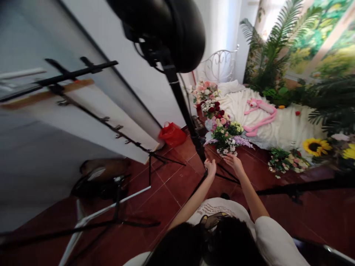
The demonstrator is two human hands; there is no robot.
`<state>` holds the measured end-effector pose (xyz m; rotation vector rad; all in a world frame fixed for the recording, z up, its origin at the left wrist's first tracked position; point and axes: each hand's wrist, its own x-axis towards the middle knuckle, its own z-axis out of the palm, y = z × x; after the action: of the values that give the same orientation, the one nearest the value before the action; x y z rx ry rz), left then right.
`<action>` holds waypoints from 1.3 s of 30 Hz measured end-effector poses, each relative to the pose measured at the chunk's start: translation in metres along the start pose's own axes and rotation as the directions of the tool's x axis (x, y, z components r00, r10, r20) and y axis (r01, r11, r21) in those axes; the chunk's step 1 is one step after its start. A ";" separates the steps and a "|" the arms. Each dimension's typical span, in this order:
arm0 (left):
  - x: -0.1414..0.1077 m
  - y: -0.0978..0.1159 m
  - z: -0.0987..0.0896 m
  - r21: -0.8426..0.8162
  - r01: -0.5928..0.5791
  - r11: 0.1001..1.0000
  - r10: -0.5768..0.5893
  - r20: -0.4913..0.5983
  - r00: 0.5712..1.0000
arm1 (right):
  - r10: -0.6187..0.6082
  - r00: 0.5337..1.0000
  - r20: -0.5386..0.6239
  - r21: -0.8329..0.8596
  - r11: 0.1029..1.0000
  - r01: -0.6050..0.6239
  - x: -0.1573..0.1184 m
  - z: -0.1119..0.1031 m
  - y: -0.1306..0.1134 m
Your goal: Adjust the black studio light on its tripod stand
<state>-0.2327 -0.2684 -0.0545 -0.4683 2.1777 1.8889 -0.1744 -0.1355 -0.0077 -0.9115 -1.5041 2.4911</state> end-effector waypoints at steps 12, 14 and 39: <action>-0.161 0.050 0.173 -0.299 -0.193 0.935 0.324 0.939 0.115 | 0.020 0.773 -0.634 0.338 0.906 0.254 -0.180 -0.174 0.039; -0.190 0.053 0.186 -0.297 -0.173 0.939 0.309 0.950 0.046 | 0.048 0.765 -0.643 0.440 0.840 0.317 -0.199 -0.177 0.040; -0.221 0.036 0.210 -0.278 -0.294 0.915 0.310 0.948 0.069 | -0.370 0.582 -0.724 0.179 0.714 0.677 -0.174 -0.161 -0.015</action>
<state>-0.0504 -0.0352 0.0287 1.1329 1.2457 1.5006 0.0503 -0.0672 0.0277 -0.8988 -0.7556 1.6690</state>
